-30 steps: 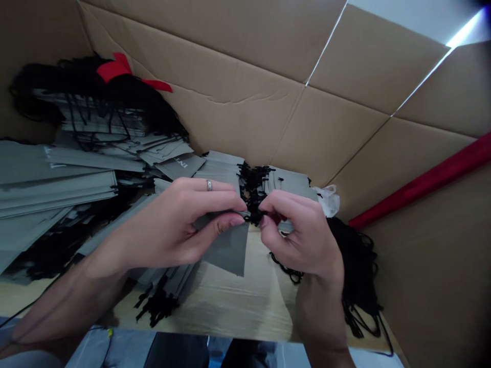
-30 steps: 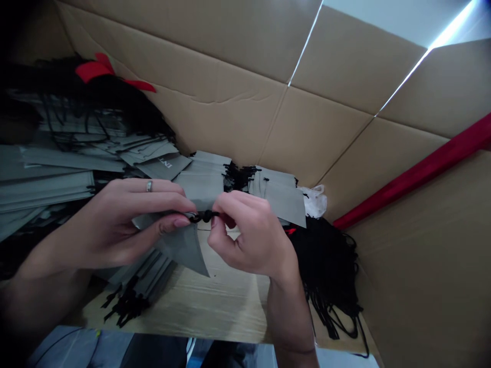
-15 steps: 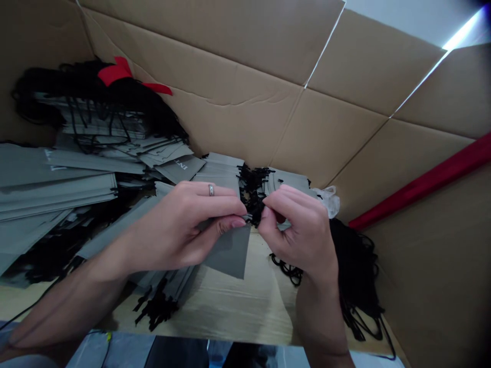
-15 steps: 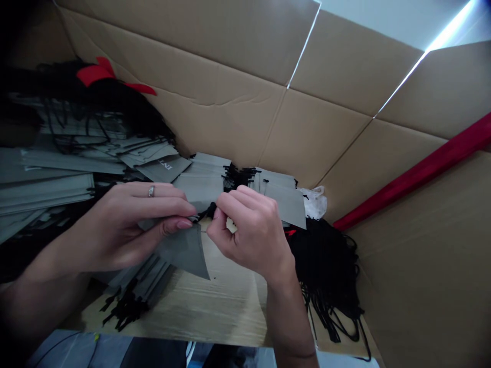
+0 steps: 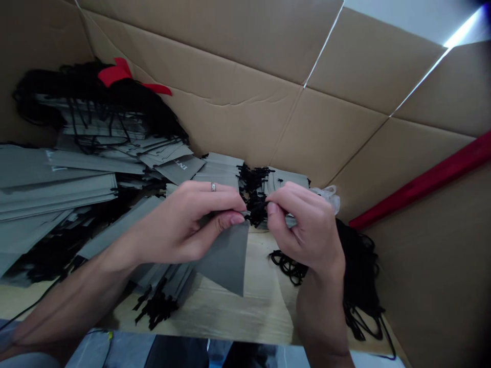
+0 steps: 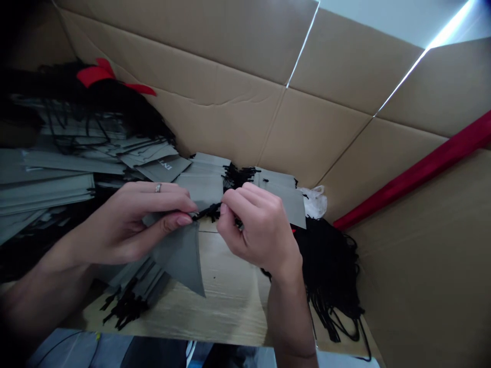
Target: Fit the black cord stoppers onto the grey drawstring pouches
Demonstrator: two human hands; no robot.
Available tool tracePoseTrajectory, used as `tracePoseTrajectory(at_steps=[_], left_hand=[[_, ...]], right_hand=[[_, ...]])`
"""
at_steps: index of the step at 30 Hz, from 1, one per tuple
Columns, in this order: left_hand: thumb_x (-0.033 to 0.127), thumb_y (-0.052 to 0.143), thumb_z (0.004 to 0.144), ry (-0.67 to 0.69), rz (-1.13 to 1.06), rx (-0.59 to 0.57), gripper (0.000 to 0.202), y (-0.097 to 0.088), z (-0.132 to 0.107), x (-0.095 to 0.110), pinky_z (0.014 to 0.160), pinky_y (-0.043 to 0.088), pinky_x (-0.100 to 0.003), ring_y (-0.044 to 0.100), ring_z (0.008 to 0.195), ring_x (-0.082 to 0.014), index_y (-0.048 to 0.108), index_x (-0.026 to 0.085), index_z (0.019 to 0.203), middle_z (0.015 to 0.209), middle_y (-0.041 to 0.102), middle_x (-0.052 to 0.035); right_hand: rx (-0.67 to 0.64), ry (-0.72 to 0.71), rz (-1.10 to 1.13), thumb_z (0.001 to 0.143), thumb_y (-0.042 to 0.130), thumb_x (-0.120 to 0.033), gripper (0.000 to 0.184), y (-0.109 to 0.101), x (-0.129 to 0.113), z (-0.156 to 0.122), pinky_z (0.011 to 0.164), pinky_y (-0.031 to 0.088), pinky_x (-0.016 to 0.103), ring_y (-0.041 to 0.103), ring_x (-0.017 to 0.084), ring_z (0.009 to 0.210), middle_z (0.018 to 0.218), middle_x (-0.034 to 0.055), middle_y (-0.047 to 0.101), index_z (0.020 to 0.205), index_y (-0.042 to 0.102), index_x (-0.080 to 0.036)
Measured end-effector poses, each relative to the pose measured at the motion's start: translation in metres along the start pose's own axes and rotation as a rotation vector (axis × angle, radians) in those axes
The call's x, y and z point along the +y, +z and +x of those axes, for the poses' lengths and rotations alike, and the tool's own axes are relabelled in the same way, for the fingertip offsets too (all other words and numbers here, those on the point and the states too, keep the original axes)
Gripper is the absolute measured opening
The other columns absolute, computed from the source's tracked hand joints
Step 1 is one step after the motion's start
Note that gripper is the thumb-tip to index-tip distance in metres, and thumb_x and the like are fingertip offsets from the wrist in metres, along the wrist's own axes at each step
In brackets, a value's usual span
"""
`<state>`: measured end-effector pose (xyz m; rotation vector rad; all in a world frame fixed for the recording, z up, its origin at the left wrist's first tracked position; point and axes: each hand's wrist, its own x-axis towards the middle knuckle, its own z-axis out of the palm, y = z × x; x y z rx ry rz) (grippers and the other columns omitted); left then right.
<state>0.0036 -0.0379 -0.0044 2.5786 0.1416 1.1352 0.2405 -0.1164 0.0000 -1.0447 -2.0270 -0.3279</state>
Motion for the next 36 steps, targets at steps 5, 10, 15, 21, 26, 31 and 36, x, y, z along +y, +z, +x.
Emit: tracePoseTrajectory(at_steps=[5,10,15,21,26,31,36], left_hand=[[0.015,0.061,0.110,0.005,0.027,0.026,0.013,0.003,0.001,-0.001,0.067,0.046,-0.021,0.057,0.071,-0.0096,0.069,0.017,0.101,0.082,0.066,0.0025],[0.013,0.061,0.109,0.010,0.045,0.043,0.012,0.003,0.002,0.001,0.062,0.043,-0.022,0.052,0.065,-0.0086,0.069,0.017,0.101,0.079,0.064,0.0036],[0.013,0.060,0.109,0.010,0.037,0.045,0.013,0.004,0.002,0.002,0.064,0.047,-0.024,0.059,0.069,-0.0116,0.069,0.018,0.101,0.081,0.067,0.0011],[0.012,0.060,0.108,0.009,-0.015,0.045,0.018,0.006,0.004,0.002,0.061,0.043,-0.025,0.054,0.066,-0.0110,0.069,0.018,0.093,0.076,0.061,0.0018],[0.011,0.058,0.108,-0.005,-0.159,-0.039,0.020,0.002,0.004,0.005,0.057,0.038,-0.027,0.047,0.060,-0.0098,0.072,0.019,0.097,0.075,0.060,0.0027],[0.014,0.059,0.110,0.057,-0.383,-0.057,0.020,0.007,0.003,0.002,0.059,0.041,-0.030,0.054,0.063,-0.0131,0.072,0.021,0.096,0.073,0.065,-0.0011],[0.013,0.058,0.108,0.126,-0.364,-0.049,0.020,0.010,0.003,0.004,0.065,0.046,-0.033,0.054,0.066,-0.0152,0.067,0.022,0.094,0.072,0.061,-0.0008]], right_hand=[[-0.028,0.046,0.054,0.107,0.053,-0.018,0.017,-0.010,-0.001,-0.004,0.071,0.046,0.034,0.060,0.017,0.076,0.083,0.0014,0.067,0.100,0.068,-0.020],[-0.066,0.119,0.100,0.103,0.054,-0.019,0.031,-0.015,-0.002,-0.006,0.079,0.055,0.035,0.067,0.018,0.083,0.100,0.0034,0.076,0.131,0.069,-0.021],[-0.082,0.029,0.202,0.099,0.074,-0.022,0.027,-0.010,-0.005,-0.003,0.075,0.061,0.032,0.074,0.018,0.084,0.107,0.0037,0.082,0.126,0.072,-0.022],[0.095,0.081,0.466,0.095,0.084,-0.015,0.019,0.002,-0.002,-0.006,0.070,0.063,0.034,0.077,0.018,0.082,0.096,0.0015,0.083,0.109,0.079,-0.027],[0.086,0.103,0.603,0.092,0.086,-0.013,0.020,0.003,0.006,-0.010,0.067,0.062,0.033,0.076,0.016,0.075,0.090,-0.0005,0.083,0.105,0.082,-0.029],[0.090,0.041,0.791,0.089,0.089,-0.018,0.015,0.014,0.012,-0.010,0.057,0.060,0.031,0.074,0.017,0.066,0.084,0.0014,0.083,0.101,0.083,-0.025],[0.088,0.035,0.874,0.094,0.087,-0.018,0.014,0.016,0.012,-0.011,0.063,0.063,0.030,0.076,0.017,0.073,0.090,0.0039,0.082,0.106,0.081,-0.022]])
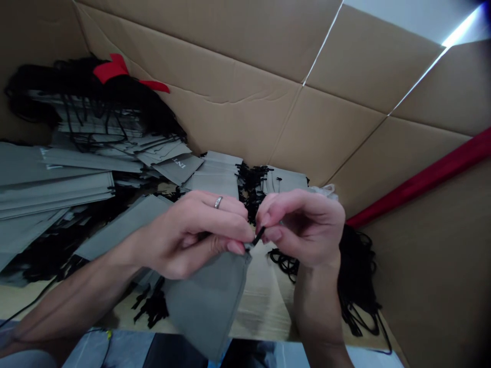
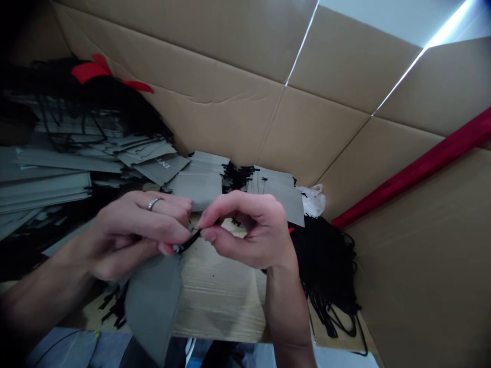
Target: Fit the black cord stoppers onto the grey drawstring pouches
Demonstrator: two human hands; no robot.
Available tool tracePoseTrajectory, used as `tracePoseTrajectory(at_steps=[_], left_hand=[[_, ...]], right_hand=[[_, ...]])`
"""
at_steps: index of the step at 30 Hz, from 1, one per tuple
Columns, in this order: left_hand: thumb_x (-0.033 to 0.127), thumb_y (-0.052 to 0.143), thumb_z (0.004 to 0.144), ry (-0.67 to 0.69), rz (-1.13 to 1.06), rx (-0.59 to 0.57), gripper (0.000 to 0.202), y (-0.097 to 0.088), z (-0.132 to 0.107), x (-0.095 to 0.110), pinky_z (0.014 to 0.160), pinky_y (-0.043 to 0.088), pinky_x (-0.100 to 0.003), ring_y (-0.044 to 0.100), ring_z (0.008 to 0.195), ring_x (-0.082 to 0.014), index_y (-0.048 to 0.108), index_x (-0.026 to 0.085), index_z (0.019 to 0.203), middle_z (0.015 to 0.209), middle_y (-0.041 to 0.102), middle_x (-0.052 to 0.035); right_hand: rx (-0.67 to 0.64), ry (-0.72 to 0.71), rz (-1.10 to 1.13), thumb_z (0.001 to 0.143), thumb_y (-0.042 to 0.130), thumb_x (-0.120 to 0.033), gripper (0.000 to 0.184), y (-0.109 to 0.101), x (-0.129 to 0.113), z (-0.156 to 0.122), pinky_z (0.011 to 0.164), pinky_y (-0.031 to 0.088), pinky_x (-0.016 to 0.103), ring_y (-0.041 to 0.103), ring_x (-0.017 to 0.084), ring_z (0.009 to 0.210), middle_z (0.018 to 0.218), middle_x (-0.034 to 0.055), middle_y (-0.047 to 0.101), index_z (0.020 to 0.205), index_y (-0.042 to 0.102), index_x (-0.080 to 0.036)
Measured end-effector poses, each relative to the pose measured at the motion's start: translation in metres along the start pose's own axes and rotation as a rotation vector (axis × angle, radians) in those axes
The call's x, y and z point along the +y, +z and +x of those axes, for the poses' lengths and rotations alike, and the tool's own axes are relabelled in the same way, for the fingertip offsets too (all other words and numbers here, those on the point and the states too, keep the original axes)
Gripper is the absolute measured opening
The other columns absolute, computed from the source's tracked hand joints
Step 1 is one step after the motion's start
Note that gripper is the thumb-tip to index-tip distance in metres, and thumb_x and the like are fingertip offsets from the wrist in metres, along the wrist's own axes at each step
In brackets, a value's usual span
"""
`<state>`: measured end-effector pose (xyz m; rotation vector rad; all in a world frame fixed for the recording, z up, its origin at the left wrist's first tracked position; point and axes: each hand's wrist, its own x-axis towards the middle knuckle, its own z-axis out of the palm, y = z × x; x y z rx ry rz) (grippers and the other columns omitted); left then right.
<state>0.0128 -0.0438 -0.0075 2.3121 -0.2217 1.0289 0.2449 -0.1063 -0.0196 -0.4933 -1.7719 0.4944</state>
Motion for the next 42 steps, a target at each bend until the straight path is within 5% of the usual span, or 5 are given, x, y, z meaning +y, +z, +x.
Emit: tracePoseTrajectory(at_steps=[8,18,27,33,42], left_hand=[[0.007,0.062,0.105,-0.001,0.366,0.144,0.017,-0.007,0.000,0.000,0.063,0.041,-0.029,0.052,0.068,-0.0119,0.069,0.020,0.098,0.079,0.059,0.0009],[0.008,0.058,0.106,0.050,0.645,0.040,0.016,-0.007,0.000,-0.004,0.068,0.041,-0.035,0.054,0.071,-0.0159,0.067,0.020,0.100,0.083,0.065,-0.0004],[0.016,0.044,0.113,-0.131,0.869,-0.046,0.027,-0.002,-0.007,-0.007,0.063,0.039,-0.034,0.062,0.067,-0.0171,0.071,0.017,0.108,0.091,0.074,-0.0022],[0.018,0.051,0.114,-0.260,0.647,-0.026,0.021,0.003,-0.003,-0.012,0.057,0.032,-0.030,0.048,0.056,-0.0123,0.066,0.018,0.098,0.065,0.054,0.0065],[-0.002,0.048,0.097,-0.027,0.495,-0.034,0.025,-0.002,0.000,-0.012,0.071,0.041,-0.030,0.048,0.070,-0.0132,0.061,0.020,0.091,0.077,0.056,0.0034]], right_hand=[[-0.167,0.014,-0.618,0.111,0.067,-0.017,0.017,-0.003,-0.023,0.007,0.084,0.066,0.025,0.082,0.015,0.092,0.108,0.0052,0.087,0.124,0.078,-0.018],[-0.211,0.147,-0.746,0.113,0.060,-0.017,0.011,-0.010,-0.020,0.009,0.066,0.054,0.022,0.077,0.012,0.075,0.088,-0.0016,0.080,0.109,0.069,-0.021],[-0.266,0.157,-1.051,0.110,0.050,-0.017,0.026,0.002,-0.012,0.008,0.067,0.038,0.034,0.052,0.017,0.071,0.078,0.0006,0.057,0.085,0.056,-0.022],[-0.106,0.015,-1.059,0.107,0.051,-0.013,0.026,0.005,-0.005,0.010,0.070,0.034,0.036,0.047,0.017,0.073,0.077,-0.0002,0.051,0.083,0.053,-0.023],[0.014,0.012,-0.906,0.100,0.056,-0.009,0.030,0.012,-0.011,0.011,0.063,0.033,0.030,0.038,0.010,0.064,0.070,-0.0054,0.039,0.076,0.046,-0.022]])
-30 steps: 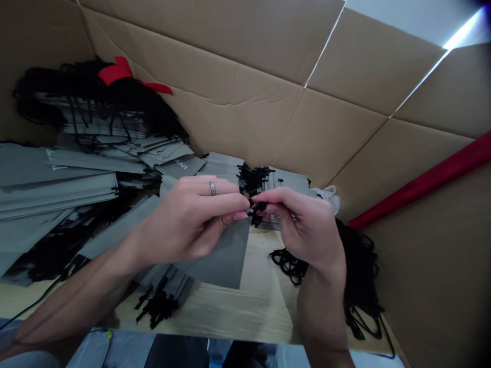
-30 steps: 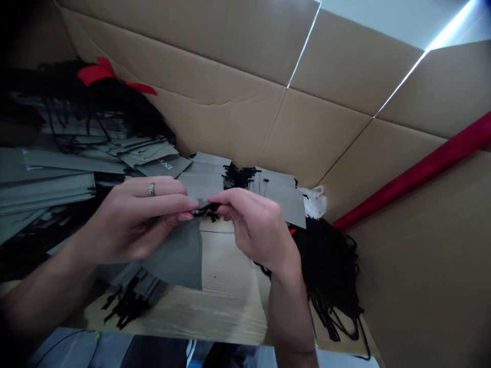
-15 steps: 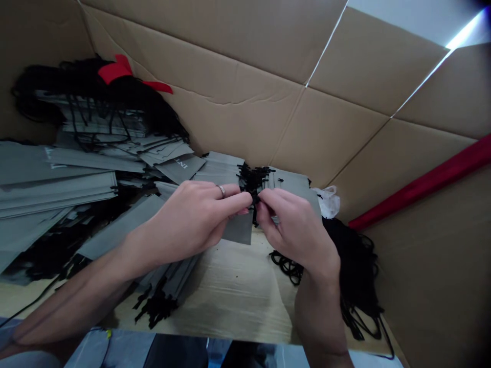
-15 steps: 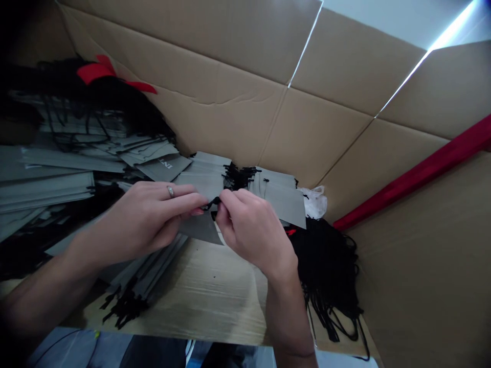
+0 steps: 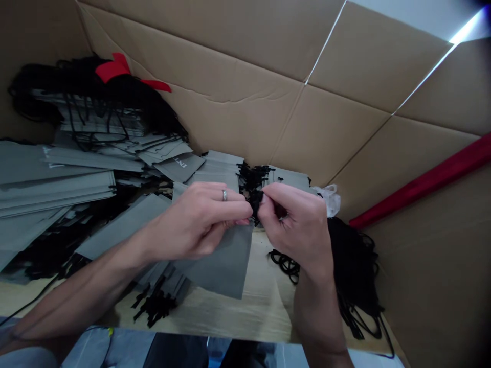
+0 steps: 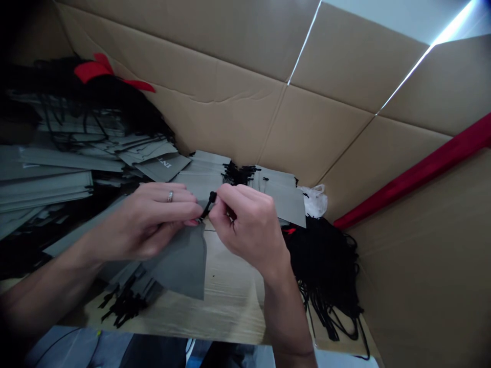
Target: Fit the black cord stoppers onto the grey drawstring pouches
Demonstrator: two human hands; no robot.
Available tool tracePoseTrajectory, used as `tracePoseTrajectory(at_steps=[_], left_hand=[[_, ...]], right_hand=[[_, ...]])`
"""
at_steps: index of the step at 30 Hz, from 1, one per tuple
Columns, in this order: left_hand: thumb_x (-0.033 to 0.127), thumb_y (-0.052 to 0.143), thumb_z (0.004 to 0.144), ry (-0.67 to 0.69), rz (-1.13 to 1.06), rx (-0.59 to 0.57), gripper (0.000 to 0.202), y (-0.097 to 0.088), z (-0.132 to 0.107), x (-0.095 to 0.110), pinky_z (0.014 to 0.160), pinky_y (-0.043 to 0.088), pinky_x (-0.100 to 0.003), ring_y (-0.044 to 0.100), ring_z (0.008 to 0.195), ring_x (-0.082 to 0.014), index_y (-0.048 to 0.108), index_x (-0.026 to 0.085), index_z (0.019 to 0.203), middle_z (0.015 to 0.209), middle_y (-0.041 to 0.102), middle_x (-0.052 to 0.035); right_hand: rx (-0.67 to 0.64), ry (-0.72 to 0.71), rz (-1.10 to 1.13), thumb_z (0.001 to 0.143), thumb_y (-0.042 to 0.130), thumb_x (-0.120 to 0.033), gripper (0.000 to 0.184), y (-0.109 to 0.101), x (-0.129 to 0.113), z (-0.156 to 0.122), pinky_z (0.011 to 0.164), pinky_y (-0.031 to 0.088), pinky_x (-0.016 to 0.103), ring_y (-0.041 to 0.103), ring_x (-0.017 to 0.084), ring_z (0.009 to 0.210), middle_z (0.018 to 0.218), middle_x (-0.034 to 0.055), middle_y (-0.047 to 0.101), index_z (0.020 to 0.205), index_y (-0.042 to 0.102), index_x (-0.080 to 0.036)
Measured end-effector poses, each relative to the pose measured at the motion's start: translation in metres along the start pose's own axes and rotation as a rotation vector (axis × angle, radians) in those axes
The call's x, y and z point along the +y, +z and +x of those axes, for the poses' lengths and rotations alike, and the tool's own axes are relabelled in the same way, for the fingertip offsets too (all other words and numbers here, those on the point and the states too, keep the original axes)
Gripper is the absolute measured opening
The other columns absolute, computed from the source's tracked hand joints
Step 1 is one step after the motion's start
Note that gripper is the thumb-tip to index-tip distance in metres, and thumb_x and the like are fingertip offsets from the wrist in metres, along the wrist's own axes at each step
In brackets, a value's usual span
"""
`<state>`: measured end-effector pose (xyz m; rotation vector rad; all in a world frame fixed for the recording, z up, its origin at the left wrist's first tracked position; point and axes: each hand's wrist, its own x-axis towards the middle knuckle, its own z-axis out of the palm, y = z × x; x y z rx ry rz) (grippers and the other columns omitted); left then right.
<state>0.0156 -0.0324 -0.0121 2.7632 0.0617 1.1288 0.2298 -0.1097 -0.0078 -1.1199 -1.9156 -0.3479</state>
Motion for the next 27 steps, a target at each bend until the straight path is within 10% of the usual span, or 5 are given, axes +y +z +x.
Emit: tracePoseTrajectory(at_steps=[10,16,21,27], left_hand=[[0.003,0.047,0.103,-0.028,-0.099,-0.027,0.023,-0.002,0.000,0.008,0.063,0.037,-0.033,0.048,0.065,-0.0156,0.053,0.023,0.092,0.073,0.054,0.0036],[0.010,0.047,0.107,-0.075,-0.083,0.025,0.021,-0.005,0.000,0.009,0.063,0.039,-0.032,0.049,0.066,-0.0150,0.053,0.022,0.091,0.075,0.056,0.0022],[0.006,0.048,0.105,-0.077,-0.085,0.031,0.022,-0.009,0.000,0.008,0.064,0.039,-0.029,0.048,0.066,-0.0126,0.054,0.021,0.090,0.075,0.056,0.0032],[0.003,0.049,0.103,-0.062,-0.021,0.055,0.020,-0.010,-0.002,0.007,0.067,0.044,-0.027,0.051,0.070,-0.0118,0.059,0.019,0.095,0.079,0.058,0.0027]], right_hand=[[-0.047,0.013,0.066,0.105,0.055,-0.012,0.022,-0.009,-0.007,0.000,0.062,0.040,0.028,0.046,0.010,0.063,0.071,-0.0044,0.051,0.086,0.063,-0.020],[-0.061,0.094,0.328,0.099,0.072,-0.013,0.040,-0.020,0.002,-0.008,0.080,0.060,0.031,0.074,0.017,0.094,0.113,0.0029,0.078,0.137,0.069,-0.024],[-0.005,0.104,0.455,0.092,0.091,-0.020,0.039,-0.019,0.003,-0.011,0.076,0.062,0.031,0.074,0.016,0.089,0.109,0.0005,0.080,0.126,0.075,-0.027],[-0.120,0.002,0.126,0.109,0.064,-0.014,0.022,-0.026,-0.003,-0.004,0.081,0.064,0.029,0.081,0.016,0.089,0.110,0.0055,0.085,0.126,0.076,-0.019]])
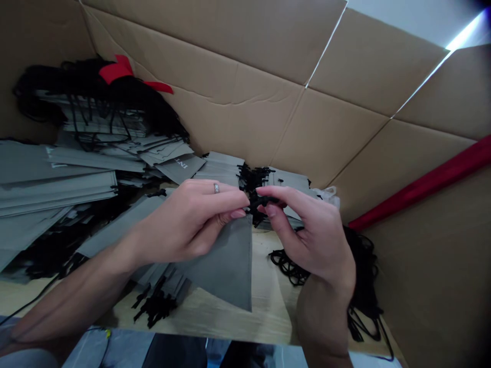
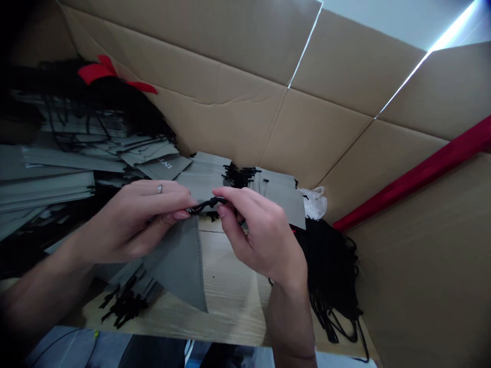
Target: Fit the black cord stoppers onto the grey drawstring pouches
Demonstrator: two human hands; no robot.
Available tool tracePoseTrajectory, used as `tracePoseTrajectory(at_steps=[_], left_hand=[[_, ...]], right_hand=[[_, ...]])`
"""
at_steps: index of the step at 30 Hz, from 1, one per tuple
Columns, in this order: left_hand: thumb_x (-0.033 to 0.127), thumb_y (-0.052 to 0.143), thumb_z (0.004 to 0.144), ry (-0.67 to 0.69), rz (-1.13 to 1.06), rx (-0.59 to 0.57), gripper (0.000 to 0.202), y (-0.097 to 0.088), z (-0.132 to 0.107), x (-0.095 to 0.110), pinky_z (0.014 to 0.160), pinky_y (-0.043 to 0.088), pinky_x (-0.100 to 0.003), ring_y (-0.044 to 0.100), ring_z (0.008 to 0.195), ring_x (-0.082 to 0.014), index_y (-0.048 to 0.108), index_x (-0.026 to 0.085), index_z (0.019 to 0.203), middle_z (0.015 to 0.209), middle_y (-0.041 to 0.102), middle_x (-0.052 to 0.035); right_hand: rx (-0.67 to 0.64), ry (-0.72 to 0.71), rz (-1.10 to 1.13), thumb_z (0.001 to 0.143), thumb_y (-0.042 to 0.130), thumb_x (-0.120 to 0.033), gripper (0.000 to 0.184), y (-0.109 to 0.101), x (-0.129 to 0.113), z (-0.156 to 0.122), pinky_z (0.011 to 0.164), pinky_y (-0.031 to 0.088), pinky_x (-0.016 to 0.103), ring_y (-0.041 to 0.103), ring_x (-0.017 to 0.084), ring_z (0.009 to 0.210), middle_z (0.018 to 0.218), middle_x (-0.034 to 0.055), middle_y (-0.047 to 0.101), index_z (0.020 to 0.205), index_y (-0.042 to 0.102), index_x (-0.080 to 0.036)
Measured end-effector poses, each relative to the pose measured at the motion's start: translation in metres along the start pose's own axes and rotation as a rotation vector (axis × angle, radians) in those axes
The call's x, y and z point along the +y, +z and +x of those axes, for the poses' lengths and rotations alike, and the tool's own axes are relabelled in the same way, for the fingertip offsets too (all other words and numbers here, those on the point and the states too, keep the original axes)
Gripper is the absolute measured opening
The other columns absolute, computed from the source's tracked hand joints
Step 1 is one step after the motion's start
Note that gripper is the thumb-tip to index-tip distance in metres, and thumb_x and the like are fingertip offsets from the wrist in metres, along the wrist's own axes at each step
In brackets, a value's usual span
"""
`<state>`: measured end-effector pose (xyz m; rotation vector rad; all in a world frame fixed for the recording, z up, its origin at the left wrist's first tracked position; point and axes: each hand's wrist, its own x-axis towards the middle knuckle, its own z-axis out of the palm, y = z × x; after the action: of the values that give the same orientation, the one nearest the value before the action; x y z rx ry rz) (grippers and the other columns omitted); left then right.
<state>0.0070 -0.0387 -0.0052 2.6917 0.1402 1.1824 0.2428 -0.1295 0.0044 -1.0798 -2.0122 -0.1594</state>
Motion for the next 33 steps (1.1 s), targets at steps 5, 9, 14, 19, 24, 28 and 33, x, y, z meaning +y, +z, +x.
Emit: tracePoseTrajectory(at_steps=[5,9,14,19,24,28,33], left_hand=[[0.003,0.050,0.102,0.010,0.053,-0.015,0.019,0.001,-0.003,-0.002,0.069,0.046,-0.030,0.053,0.073,-0.0127,0.059,0.020,0.097,0.084,0.063,0.0016],[0.003,0.049,0.102,0.029,0.133,-0.034,0.021,0.002,-0.004,-0.002,0.071,0.046,-0.033,0.057,0.075,-0.0141,0.061,0.020,0.103,0.088,0.067,0.0009],[0.002,0.050,0.099,0.080,0.223,-0.051,0.022,0.001,-0.002,0.003,0.072,0.045,-0.035,0.058,0.076,-0.0164,0.064,0.018,0.105,0.090,0.068,-0.0010],[0.004,0.046,0.102,0.086,0.350,-0.087,0.024,0.002,0.001,0.007,0.069,0.041,-0.035,0.055,0.072,-0.0173,0.066,0.017,0.098,0.083,0.063,-0.0006],[0.002,0.046,0.098,0.073,0.335,-0.108,0.024,0.003,0.001,0.008,0.068,0.040,-0.035,0.052,0.071,-0.0171,0.063,0.019,0.096,0.082,0.062,0.0002],[-0.002,0.047,0.093,0.078,0.186,-0.137,0.026,0.001,0.001,0.005,0.068,0.040,-0.034,0.051,0.072,-0.0173,0.058,0.022,0.092,0.078,0.060,0.0012],[-0.004,0.047,0.086,0.108,0.070,-0.145,0.029,0.001,0.002,-0.002,0.068,0.038,-0.035,0.054,0.071,-0.0186,0.055,0.024,0.091,0.078,0.065,0.0020]], right_hand=[[-0.011,-0.003,-0.084,0.111,0.053,-0.015,0.022,0.003,-0.004,0.001,0.080,0.062,0.032,0.079,0.017,0.086,0.102,0.0056,0.083,0.120,0.073,-0.019],[0.021,0.000,-0.134,0.108,0.055,-0.018,0.017,0.004,-0.005,0.001,0.076,0.058,0.030,0.073,0.016,0.079,0.093,0.0034,0.078,0.115,0.071,-0.018],[-0.042,-0.030,-0.218,0.111,0.050,-0.015,0.023,0.007,-0.002,0.002,0.082,0.058,0.033,0.075,0.019,0.088,0.100,0.0074,0.078,0.124,0.069,-0.013],[-0.125,-0.048,-0.298,0.110,0.043,-0.012,0.024,0.013,0.000,0.002,0.075,0.054,0.035,0.071,0.021,0.082,0.093,0.0084,0.076,0.104,0.066,-0.017],[-0.073,-0.033,-0.336,0.106,0.041,-0.011,0.023,0.023,0.003,0.003,0.070,0.046,0.034,0.060,0.020,0.075,0.083,0.0047,0.067,0.098,0.060,-0.020],[-0.045,-0.033,-0.287,0.107,0.041,-0.011,0.025,0.028,0.003,0.006,0.068,0.040,0.032,0.050,0.017,0.070,0.078,0.0007,0.058,0.091,0.055,-0.023],[-0.052,-0.018,-0.201,0.107,0.043,-0.012,0.025,0.030,0.004,0.008,0.066,0.037,0.030,0.044,0.014,0.068,0.074,-0.0022,0.052,0.089,0.054,-0.023]])
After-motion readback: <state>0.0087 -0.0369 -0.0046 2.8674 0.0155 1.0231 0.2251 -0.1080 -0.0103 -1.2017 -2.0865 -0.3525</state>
